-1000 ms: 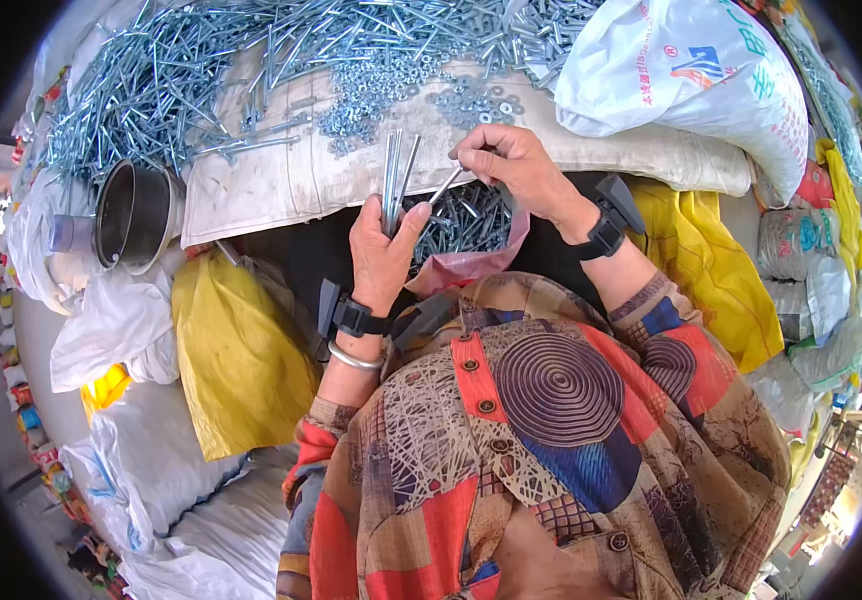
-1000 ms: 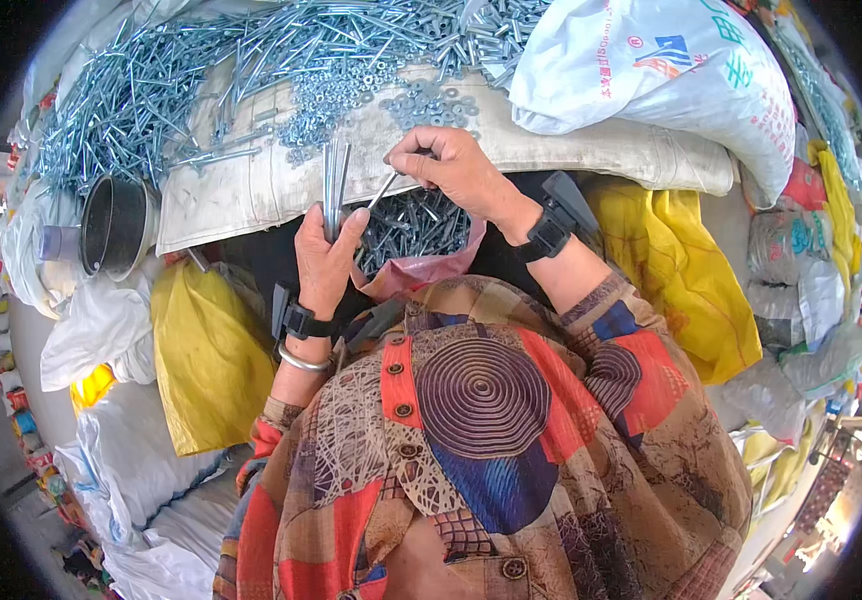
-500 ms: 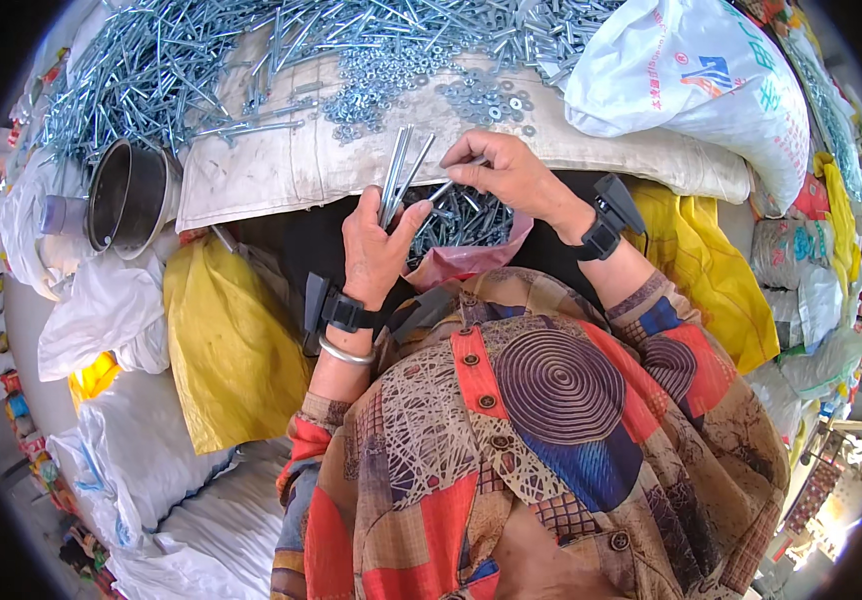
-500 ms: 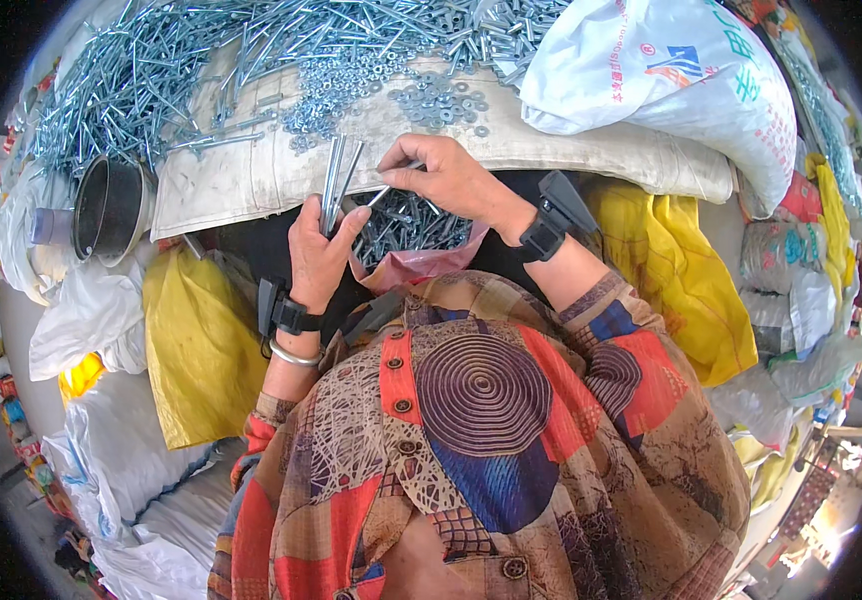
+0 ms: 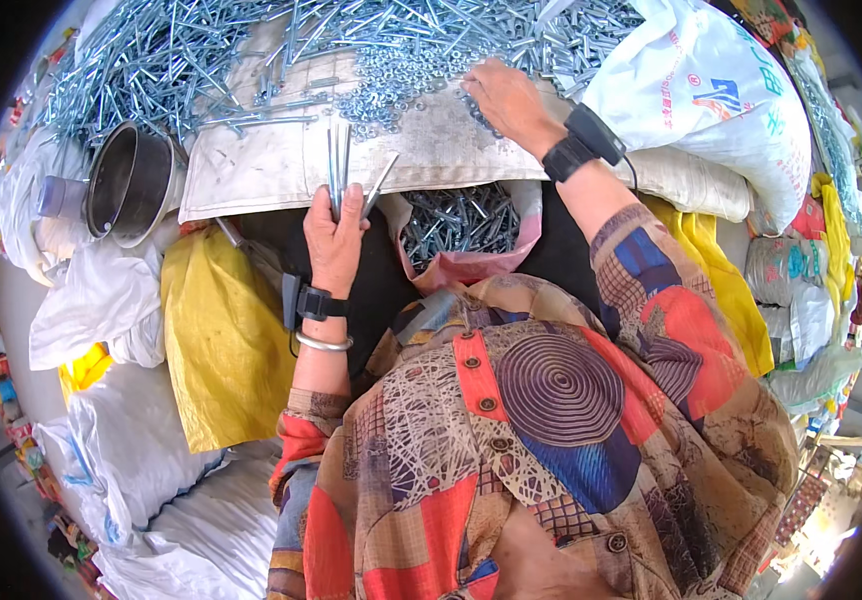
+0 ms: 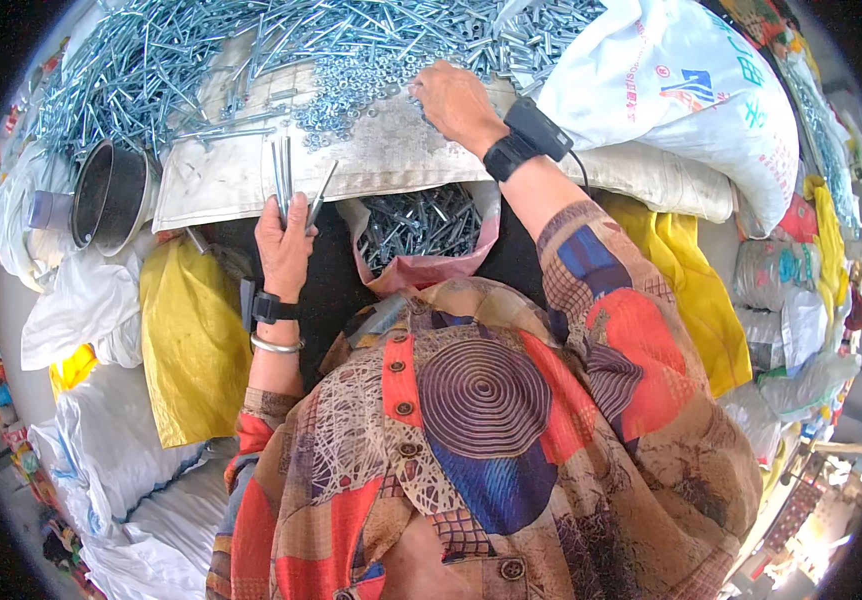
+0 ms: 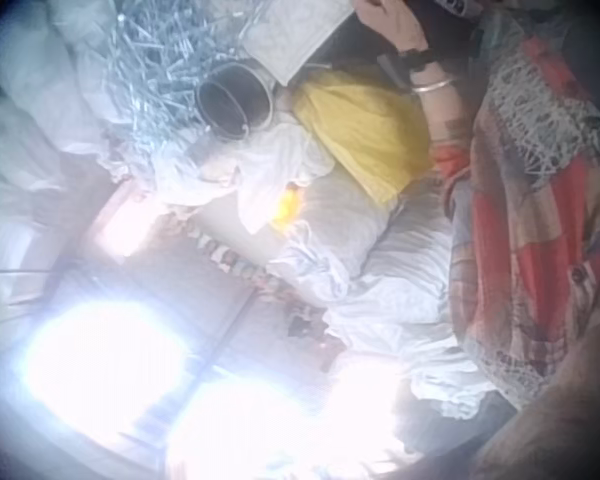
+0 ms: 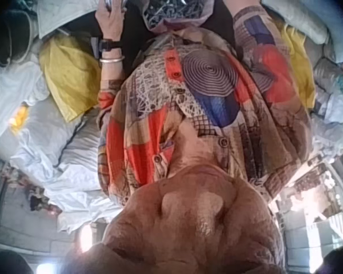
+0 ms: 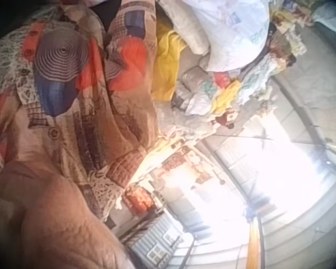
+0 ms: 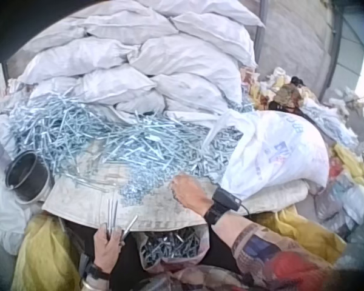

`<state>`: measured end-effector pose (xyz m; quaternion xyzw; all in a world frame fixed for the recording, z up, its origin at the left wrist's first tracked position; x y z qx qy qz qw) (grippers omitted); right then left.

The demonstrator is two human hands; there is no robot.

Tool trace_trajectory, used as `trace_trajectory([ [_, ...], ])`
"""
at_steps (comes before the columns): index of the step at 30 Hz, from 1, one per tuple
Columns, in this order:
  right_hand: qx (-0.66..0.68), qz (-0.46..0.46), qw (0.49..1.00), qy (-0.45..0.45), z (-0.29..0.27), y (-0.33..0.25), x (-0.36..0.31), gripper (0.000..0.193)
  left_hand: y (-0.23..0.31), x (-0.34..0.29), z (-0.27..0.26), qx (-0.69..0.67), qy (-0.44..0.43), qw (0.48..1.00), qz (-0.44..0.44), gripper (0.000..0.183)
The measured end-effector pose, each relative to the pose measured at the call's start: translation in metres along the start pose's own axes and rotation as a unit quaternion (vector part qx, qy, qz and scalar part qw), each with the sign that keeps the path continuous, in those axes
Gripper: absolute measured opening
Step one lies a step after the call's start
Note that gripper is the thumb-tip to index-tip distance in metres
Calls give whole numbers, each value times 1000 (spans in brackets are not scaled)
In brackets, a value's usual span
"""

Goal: Assembling long metal bolts by placing a washer on each one and grouping them.

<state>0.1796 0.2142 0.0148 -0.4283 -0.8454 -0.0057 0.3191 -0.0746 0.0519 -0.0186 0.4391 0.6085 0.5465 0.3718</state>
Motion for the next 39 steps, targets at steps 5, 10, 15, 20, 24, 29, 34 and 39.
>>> trace_trajectory([
  [5, -34, 40, 998, -21, 24, 1, -1, 16, -9, 8, -16, 33, 14, 999, 22, 35],
  [10, 27, 46, 997, -56, 25, -3, 14, 13, -14, 11, -16, -13, -1, 1000, -14, 34],
  [15, 161, 60, 983, -68, 38, -18, 25, 12, -19, 15, -17, -65, -12, 996, -57, 32],
  [20, 146, 32, 987, -62, 46, -36, 19, 9, -17, 13, -15, -64, -4, 997, -35, 28],
  [24, 130, 1, 990, -51, 48, -36, 21, 9, -18, 14, -14, -53, -14, 998, -14, 24],
  [29, 157, -28, 984, -83, 52, -42, 26, 12, -19, 14, -15, -36, -18, 999, -1, 27],
  [34, 163, 9, 983, -84, 55, -33, 25, 13, -10, 12, -12, -27, -12, 1000, -4, 31],
  [39, 137, 4, 982, -132, 43, -44, 26, 14, -8, 12, -14, -5, -4, 1000, 17, 33],
])
Point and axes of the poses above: each hand's wrist, its own x-axis towards the middle knuckle, its own z-axis out of the palm, y = z × x, the point moved 4 cm from there along x, towards the middle knuckle, and after that the axes turned 7 degrees about y, right-handed, at the moved point
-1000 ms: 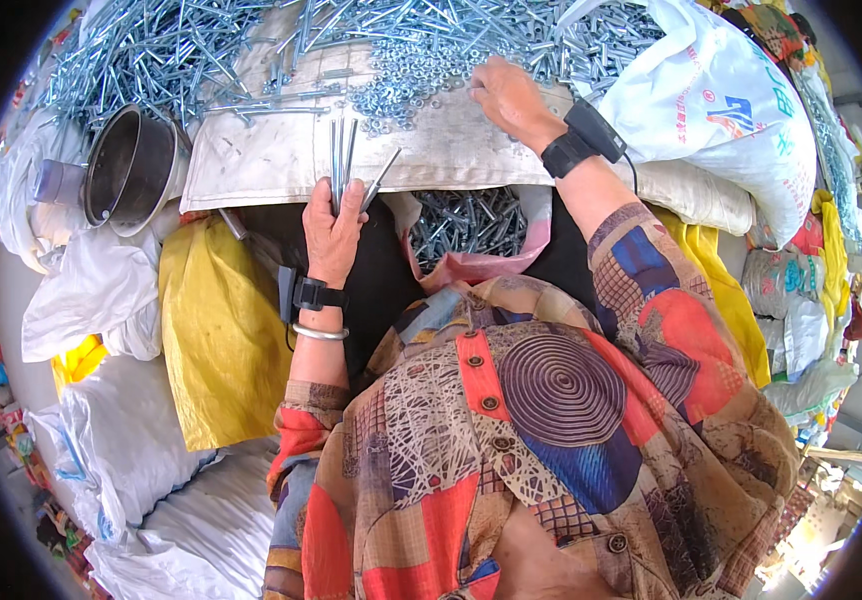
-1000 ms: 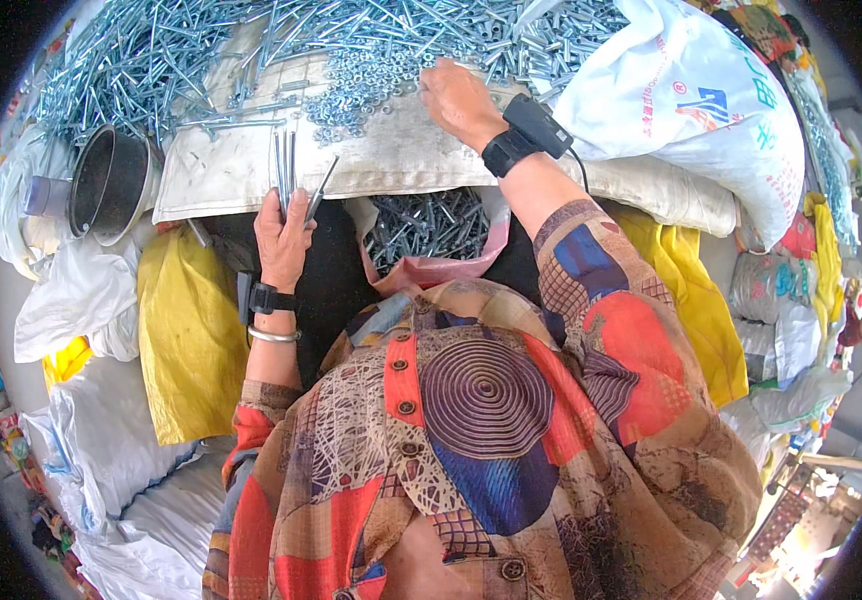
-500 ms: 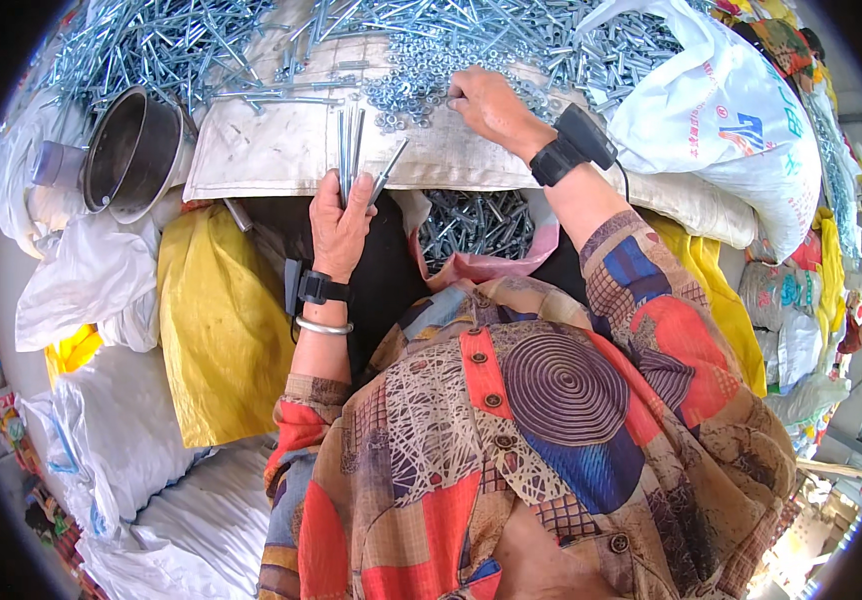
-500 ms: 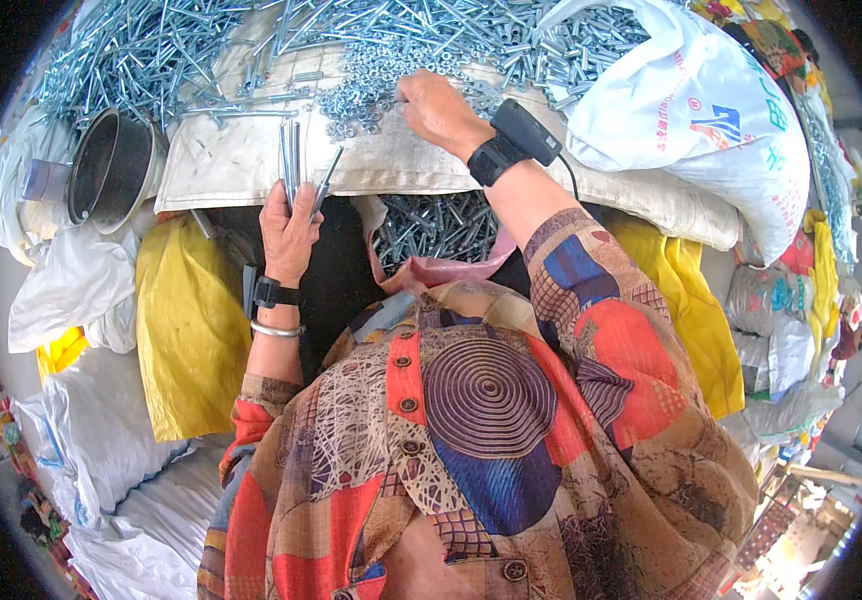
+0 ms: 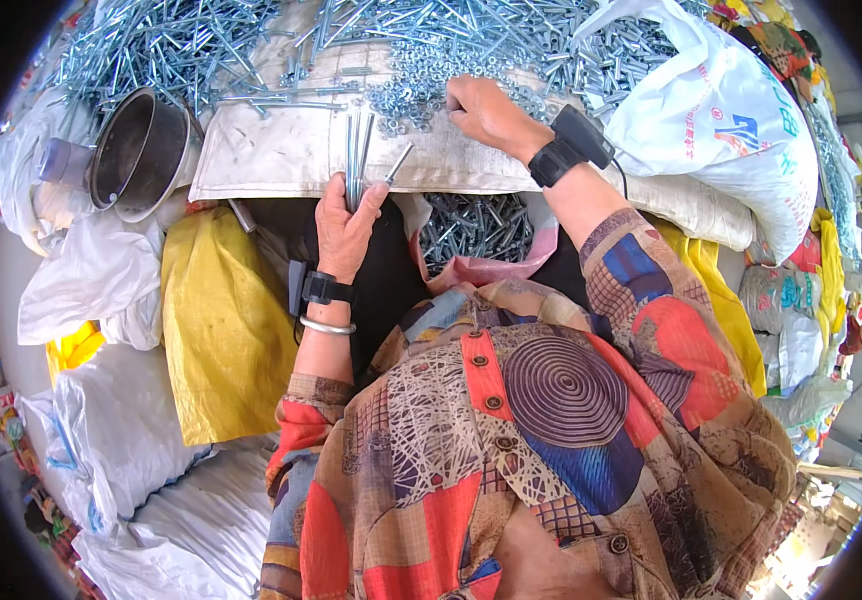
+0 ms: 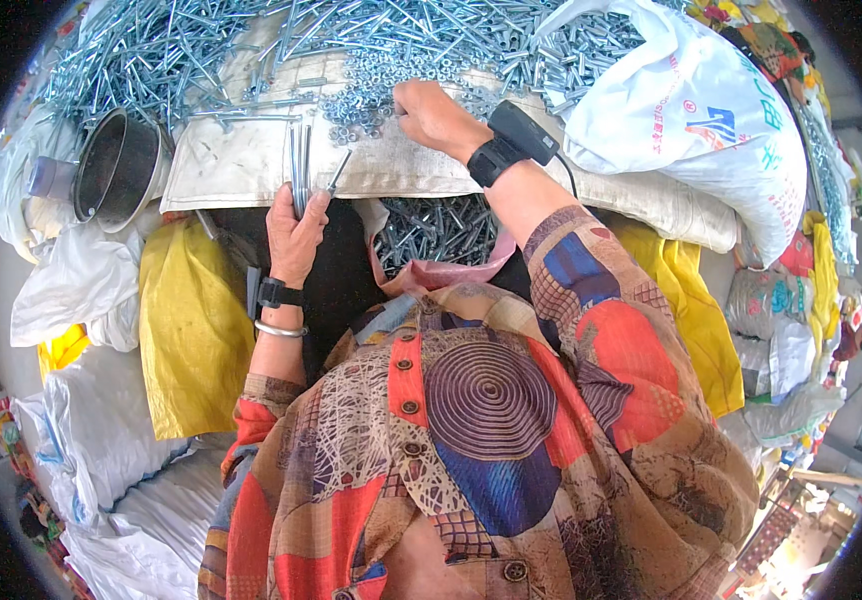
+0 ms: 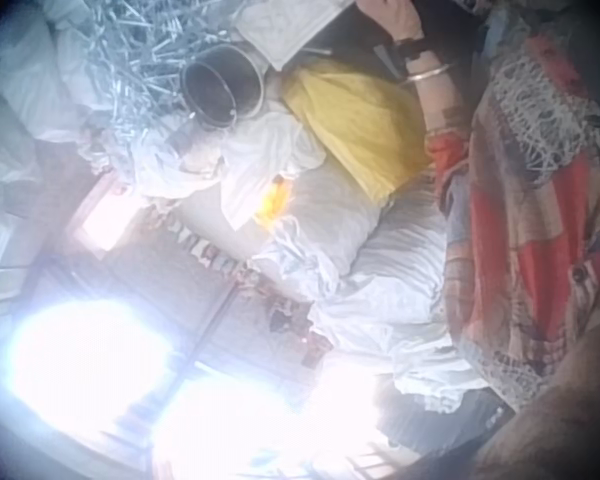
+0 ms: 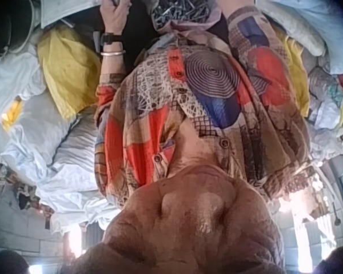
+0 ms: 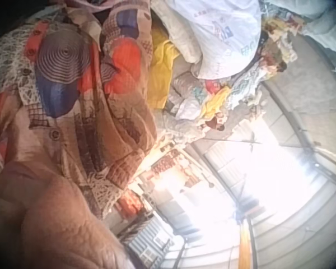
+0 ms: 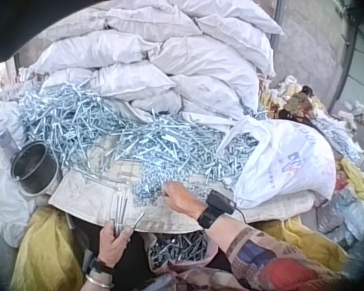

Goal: Assembling long metal bolts by placing a washer on each one and grouping them.

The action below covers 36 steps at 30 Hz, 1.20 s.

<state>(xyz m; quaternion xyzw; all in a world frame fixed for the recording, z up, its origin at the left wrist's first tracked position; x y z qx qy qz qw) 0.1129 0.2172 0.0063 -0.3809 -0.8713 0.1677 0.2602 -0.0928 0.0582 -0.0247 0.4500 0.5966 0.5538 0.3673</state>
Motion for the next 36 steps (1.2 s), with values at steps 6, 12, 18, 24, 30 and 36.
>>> trace_trajectory([
  [6, 310, 165, 936, 32, -8, -25, -30, 17, 1, -3, 6, 79, 8, 996, 42, 38],
  [12, 387, 184, 902, 49, -15, -62, -61, 18, -3, -17, 20, 72, 10, 997, 31, 41],
  [18, 306, 149, 931, 130, -24, -76, -74, 18, 13, -23, 31, 89, 21, 994, 65, 40],
  [24, 106, -54, 976, 180, -36, -100, -76, 15, 7, -23, 36, 95, 50, 991, 79, 38],
  [30, -29, -52, 981, 182, -35, -36, -38, 11, -2, -25, 35, -34, 35, 998, -27, 34],
  [36, -124, -8, 983, 137, -10, 9, -12, 12, 3, -23, 38, -38, 21, 996, -76, 35],
])
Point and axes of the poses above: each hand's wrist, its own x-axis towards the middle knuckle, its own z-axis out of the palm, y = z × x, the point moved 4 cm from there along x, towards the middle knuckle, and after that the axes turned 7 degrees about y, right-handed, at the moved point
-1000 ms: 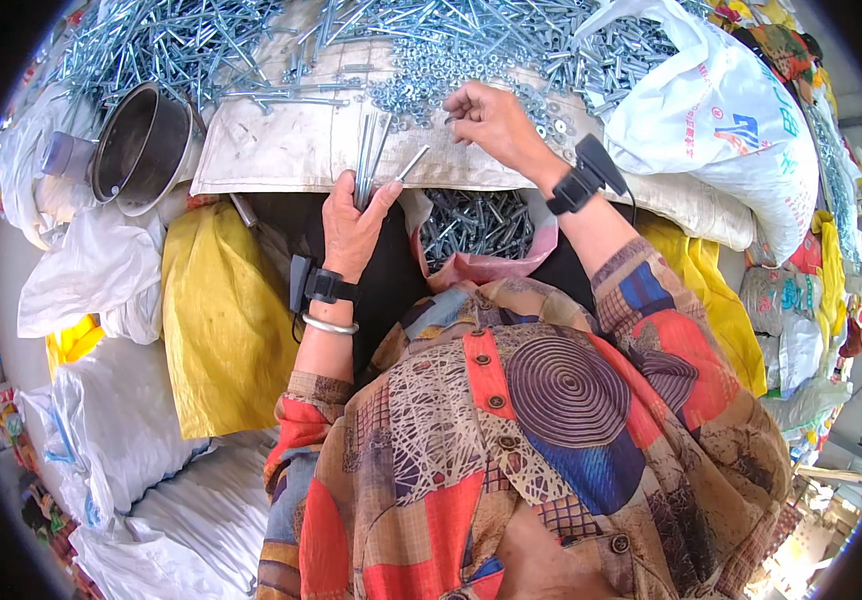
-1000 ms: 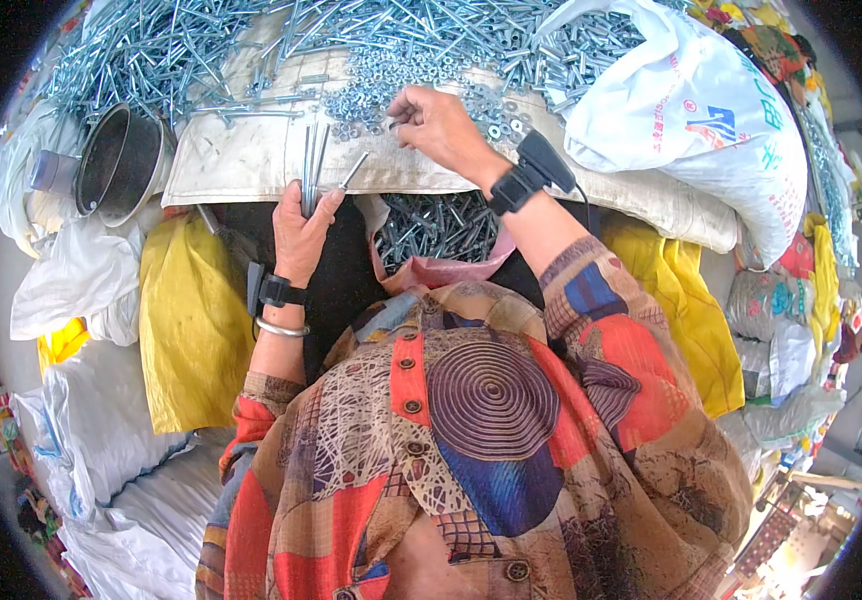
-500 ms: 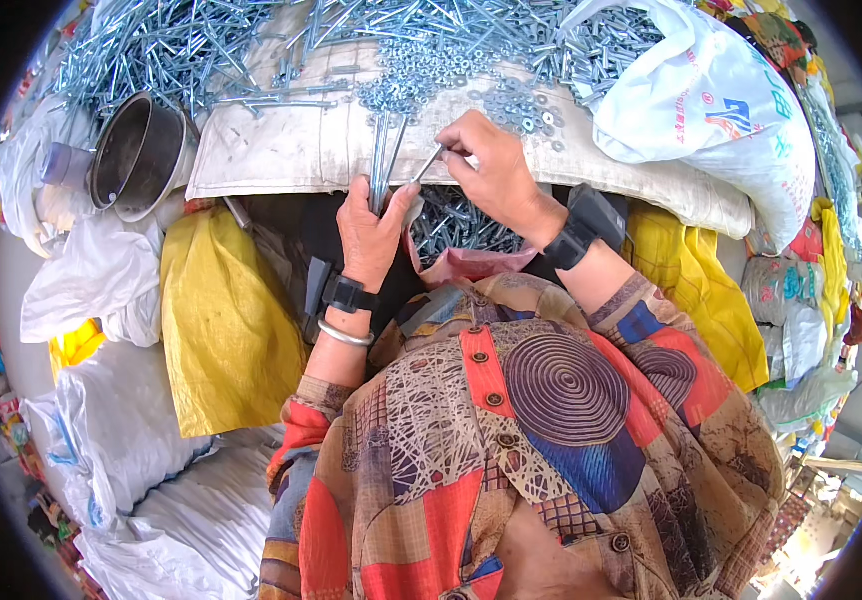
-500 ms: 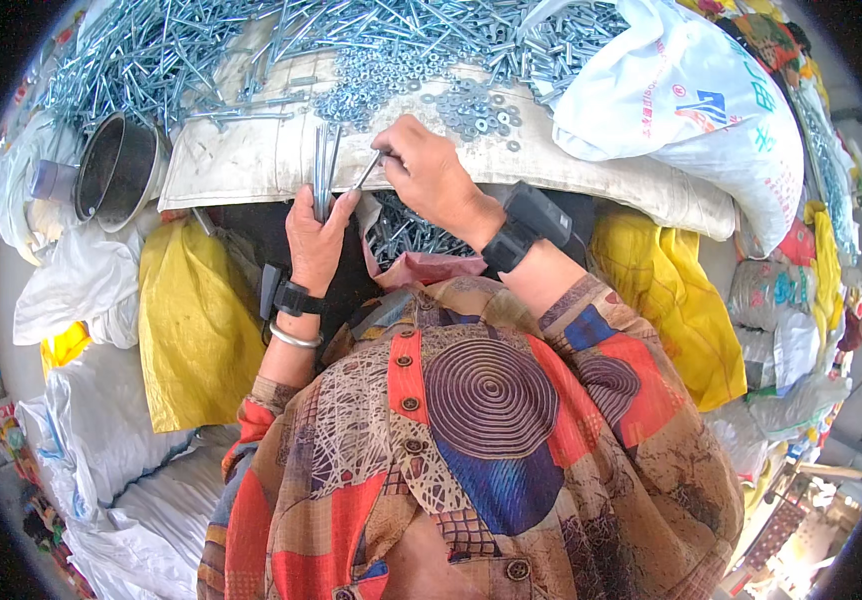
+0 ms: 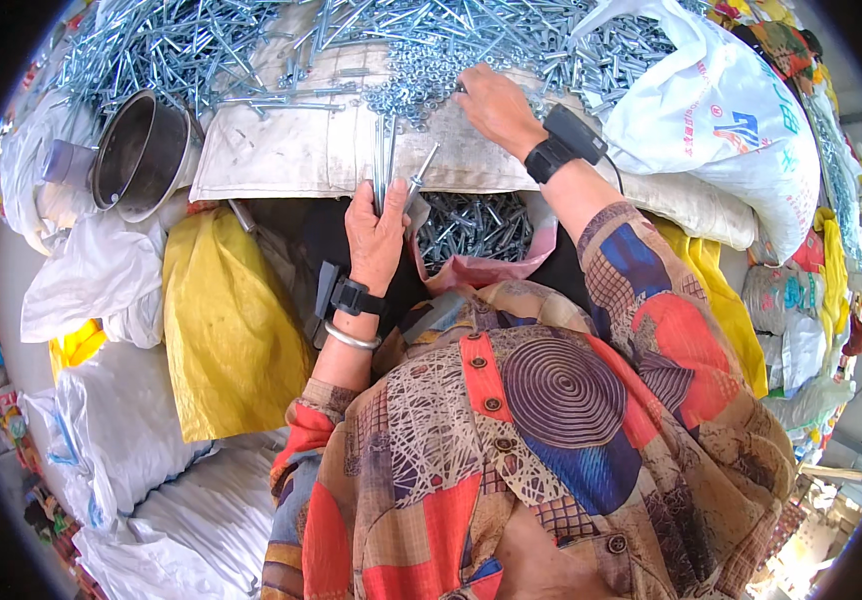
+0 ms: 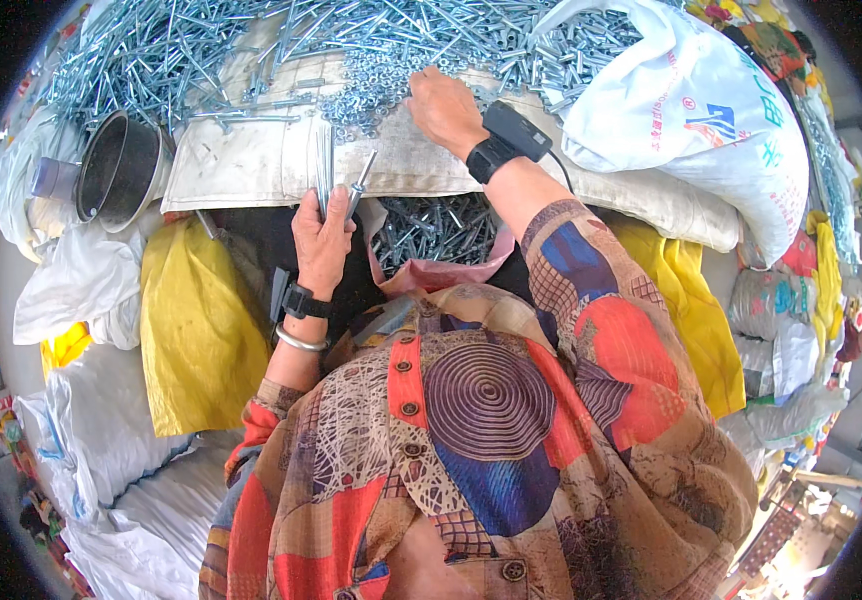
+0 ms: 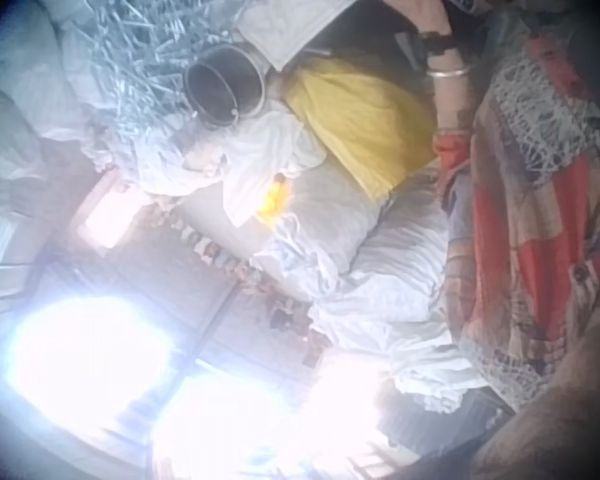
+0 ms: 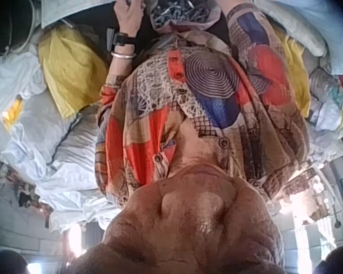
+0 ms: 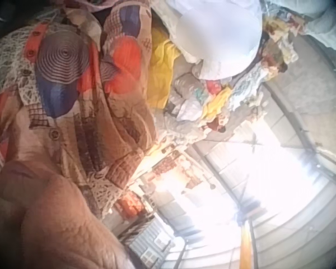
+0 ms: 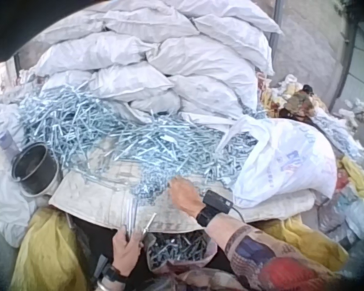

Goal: Assembling long metal bolts by placing a washer on each one and grouping them.

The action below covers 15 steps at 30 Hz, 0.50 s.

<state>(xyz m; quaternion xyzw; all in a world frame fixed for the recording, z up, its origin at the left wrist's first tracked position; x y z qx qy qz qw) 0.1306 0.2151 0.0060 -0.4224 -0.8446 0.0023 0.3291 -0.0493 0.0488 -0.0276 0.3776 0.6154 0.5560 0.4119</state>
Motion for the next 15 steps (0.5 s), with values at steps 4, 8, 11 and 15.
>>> trace_trajectory([
  [4, -59, 11, 998, -20, 10, -8, 2, 11, -6, 1, -5, -9, -1, 1000, -13, 34],
  [8, -43, -13, 999, -21, 6, -5, -4, 13, -5, 0, -1, -27, -5, 999, -32, 33],
  [11, 201, 71, 977, -30, -8, -9, -7, 16, -6, 0, 0, -39, -7, 998, -56, 32],
  [15, 472, 267, 832, -118, -29, -35, -17, 20, -9, -1, 2, -55, -15, 997, -58, 28],
])
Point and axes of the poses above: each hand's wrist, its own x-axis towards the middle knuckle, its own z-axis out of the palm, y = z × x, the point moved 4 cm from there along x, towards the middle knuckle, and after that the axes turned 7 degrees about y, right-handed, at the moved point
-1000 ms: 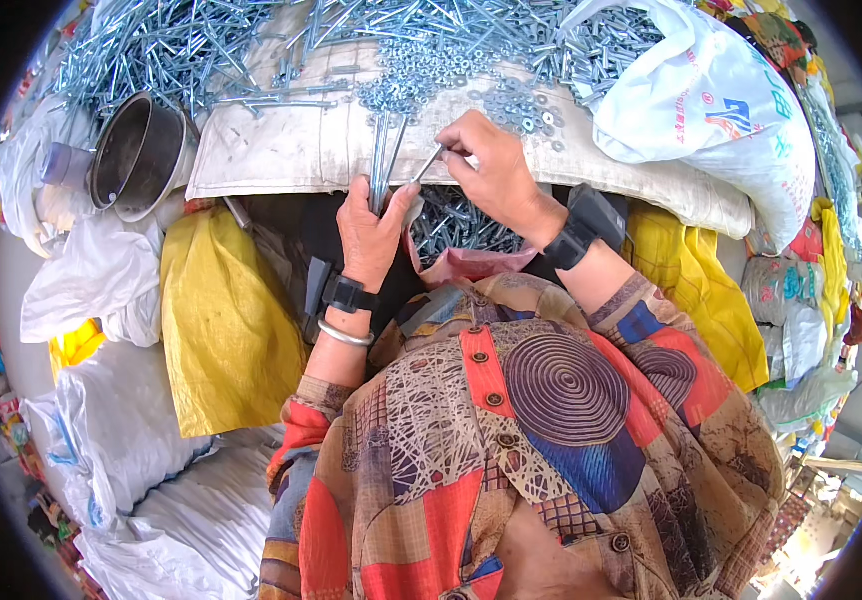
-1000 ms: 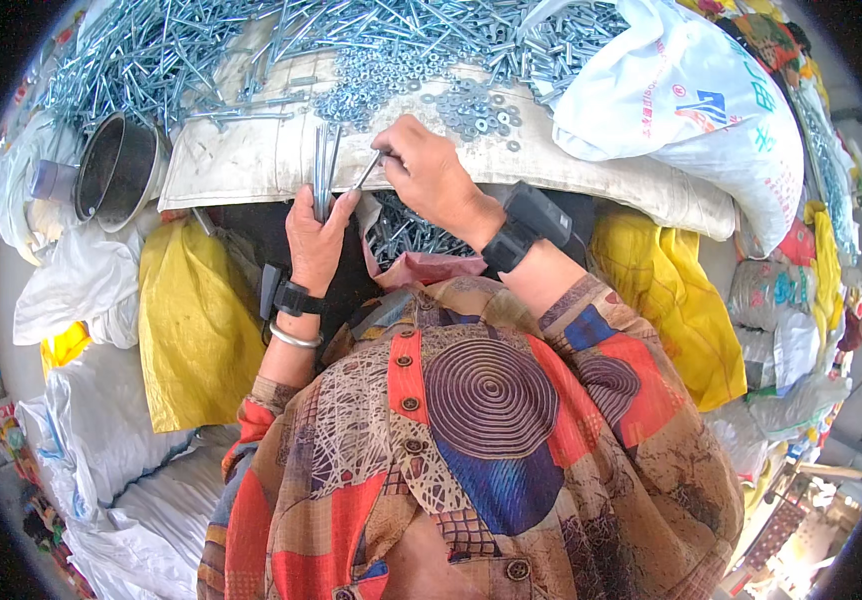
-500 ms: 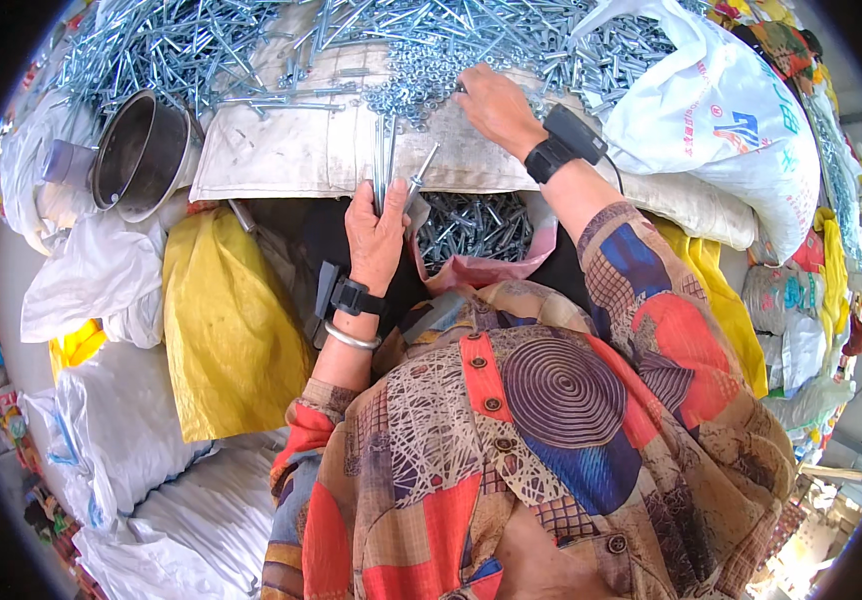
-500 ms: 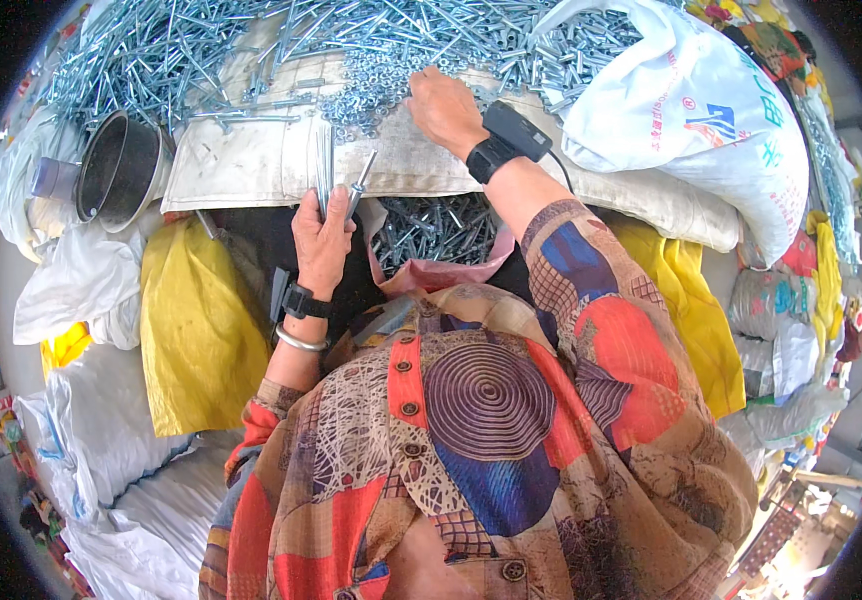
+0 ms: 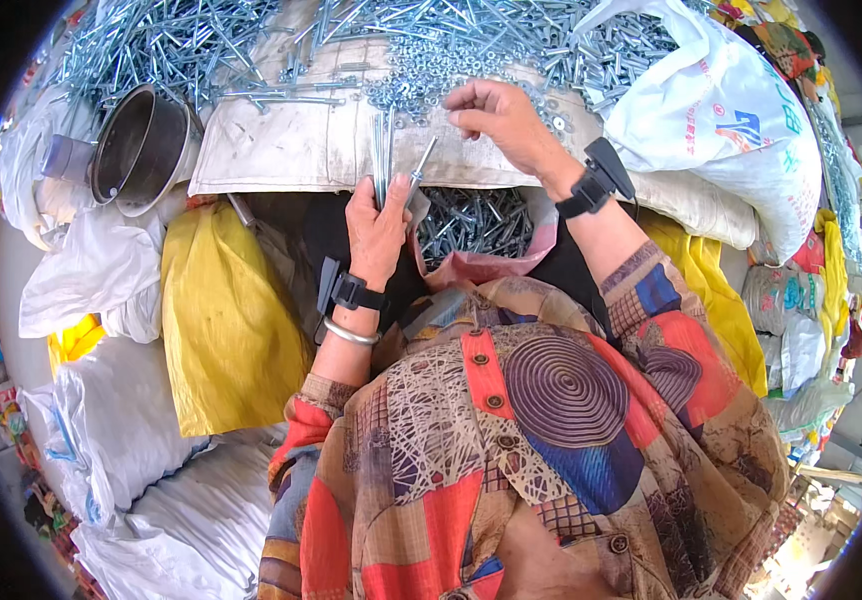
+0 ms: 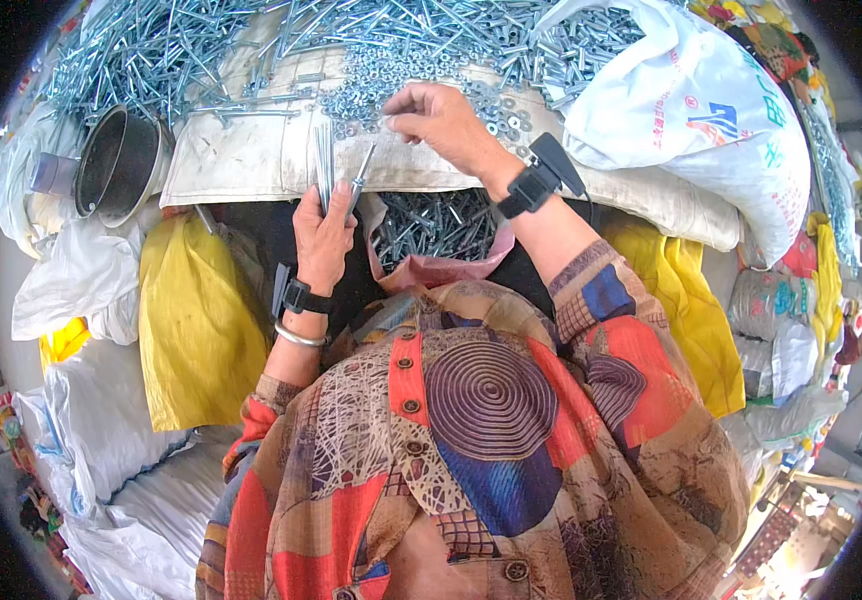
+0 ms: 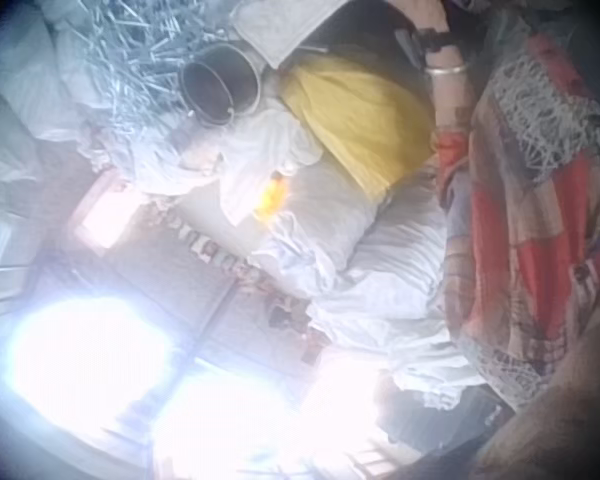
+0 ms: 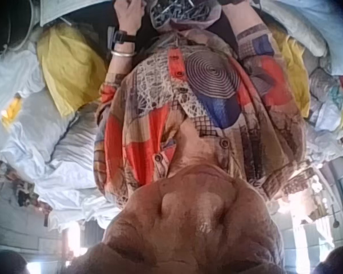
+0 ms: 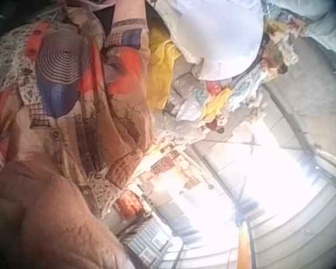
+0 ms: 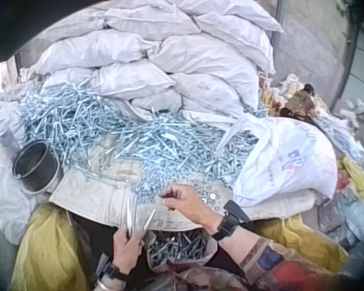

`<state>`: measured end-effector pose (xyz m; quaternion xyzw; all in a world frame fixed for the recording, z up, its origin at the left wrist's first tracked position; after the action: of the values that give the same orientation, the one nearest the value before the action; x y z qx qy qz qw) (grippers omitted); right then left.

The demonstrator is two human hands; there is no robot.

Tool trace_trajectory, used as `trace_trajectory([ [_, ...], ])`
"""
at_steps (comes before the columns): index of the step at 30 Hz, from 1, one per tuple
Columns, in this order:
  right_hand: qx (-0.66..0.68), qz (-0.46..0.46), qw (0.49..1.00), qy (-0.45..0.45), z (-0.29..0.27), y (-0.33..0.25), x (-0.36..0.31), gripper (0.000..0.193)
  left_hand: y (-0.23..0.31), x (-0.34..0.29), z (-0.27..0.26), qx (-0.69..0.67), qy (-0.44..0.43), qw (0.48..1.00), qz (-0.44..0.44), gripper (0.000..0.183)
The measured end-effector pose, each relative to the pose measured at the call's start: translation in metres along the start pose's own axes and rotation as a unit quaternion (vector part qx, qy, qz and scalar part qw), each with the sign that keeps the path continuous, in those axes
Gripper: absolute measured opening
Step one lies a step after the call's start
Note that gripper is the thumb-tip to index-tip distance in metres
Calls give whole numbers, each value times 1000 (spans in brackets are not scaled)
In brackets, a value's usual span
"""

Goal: Assembling long metal bolts by placing a washer on each one and grouping them.

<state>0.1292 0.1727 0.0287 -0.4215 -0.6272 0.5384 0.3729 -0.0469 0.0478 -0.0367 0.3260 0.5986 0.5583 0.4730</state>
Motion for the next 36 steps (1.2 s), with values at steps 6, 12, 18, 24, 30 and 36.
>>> trace_trajectory([
  [6, 55, -8, 998, -20, 10, -12, -22, 21, 5, -3, 5, 20, 0, 999, 34, 27],
  [12, 60, 40, 997, -42, 13, -9, -38, 21, 13, -4, -2, 184, 50, 957, 221, 32],
  [18, 124, 67, 990, -31, 34, 11, -58, 20, 15, -4, 8, 150, 13, 971, 183, 30],
  [24, 210, 73, 975, 12, 39, 19, -66, 17, 6, 2, 14, 109, 25, 986, 123, 31],
  [30, 57, -111, 990, 72, -8, -32, -28, 19, 32, 15, 8, 45, 43, 996, 61, 26],
  [36, -164, -194, 965, 61, -8, -36, -15, 17, 62, 40, 28, -15, 0, 992, 122, 14],
])
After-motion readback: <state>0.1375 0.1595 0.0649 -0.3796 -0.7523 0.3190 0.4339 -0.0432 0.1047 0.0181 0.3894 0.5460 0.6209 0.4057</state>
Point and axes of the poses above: each hand's wrist, its own x-axis towards the middle knuckle, its own z-axis out of the palm, y = z × x, the point moved 4 cm from there along x, towards the middle knuckle, and after that the axes turned 7 degrees about y, right-handed, at the moved point
